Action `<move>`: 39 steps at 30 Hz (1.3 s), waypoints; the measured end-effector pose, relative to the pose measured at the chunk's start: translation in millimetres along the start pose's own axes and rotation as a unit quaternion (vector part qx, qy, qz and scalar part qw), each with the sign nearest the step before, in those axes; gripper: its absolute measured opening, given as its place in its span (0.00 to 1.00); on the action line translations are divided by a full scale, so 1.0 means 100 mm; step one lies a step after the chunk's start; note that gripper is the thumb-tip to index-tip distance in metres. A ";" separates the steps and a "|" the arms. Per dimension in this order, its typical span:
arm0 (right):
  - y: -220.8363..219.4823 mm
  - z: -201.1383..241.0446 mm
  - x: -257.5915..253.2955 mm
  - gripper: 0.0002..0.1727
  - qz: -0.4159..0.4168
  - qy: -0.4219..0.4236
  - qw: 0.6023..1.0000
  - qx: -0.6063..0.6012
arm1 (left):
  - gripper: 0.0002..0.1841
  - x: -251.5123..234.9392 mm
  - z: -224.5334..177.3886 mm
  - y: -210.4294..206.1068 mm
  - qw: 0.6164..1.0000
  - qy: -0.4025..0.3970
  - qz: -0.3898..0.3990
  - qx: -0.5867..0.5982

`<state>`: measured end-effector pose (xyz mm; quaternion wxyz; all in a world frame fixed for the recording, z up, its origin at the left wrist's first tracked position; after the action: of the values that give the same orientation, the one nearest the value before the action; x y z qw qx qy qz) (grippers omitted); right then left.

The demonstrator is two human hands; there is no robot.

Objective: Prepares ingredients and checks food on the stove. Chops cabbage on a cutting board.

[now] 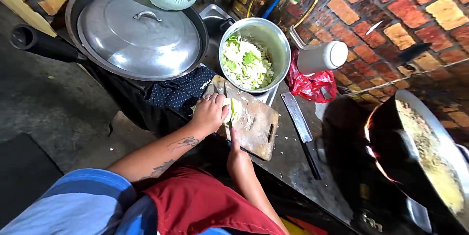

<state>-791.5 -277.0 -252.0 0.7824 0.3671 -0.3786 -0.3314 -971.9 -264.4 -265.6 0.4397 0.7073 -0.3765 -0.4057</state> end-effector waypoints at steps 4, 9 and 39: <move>0.02 -0.01 -0.01 0.44 -0.004 0.006 1.000 0.005 | 0.25 -0.01 0.00 0.02 1.000 0.008 0.024 0.008; 0.22 0.13 0.19 0.45 0.039 -0.028 0.998 0.031 | 0.24 -0.01 -0.03 0.09 0.999 0.017 0.035 -0.015; 0.28 -0.53 0.22 0.36 -0.058 0.121 0.942 -0.308 | 0.44 -0.26 -0.33 0.41 0.991 -0.091 0.096 -0.017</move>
<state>-729.6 -263.6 -244.9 0.8766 0.1671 -0.1389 -0.4294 -959.8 -244.1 -211.8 0.4525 0.6202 -0.4743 -0.4309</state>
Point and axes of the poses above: each hand's wrist, its own x-axis away from the middle knuckle, its own y-axis out of the back of the hand, z = x × y, the point moved 1 cm from there along -x, towards the middle knuckle, and after that the axes turned 15 degrees about -x, right-handed, at the moved point
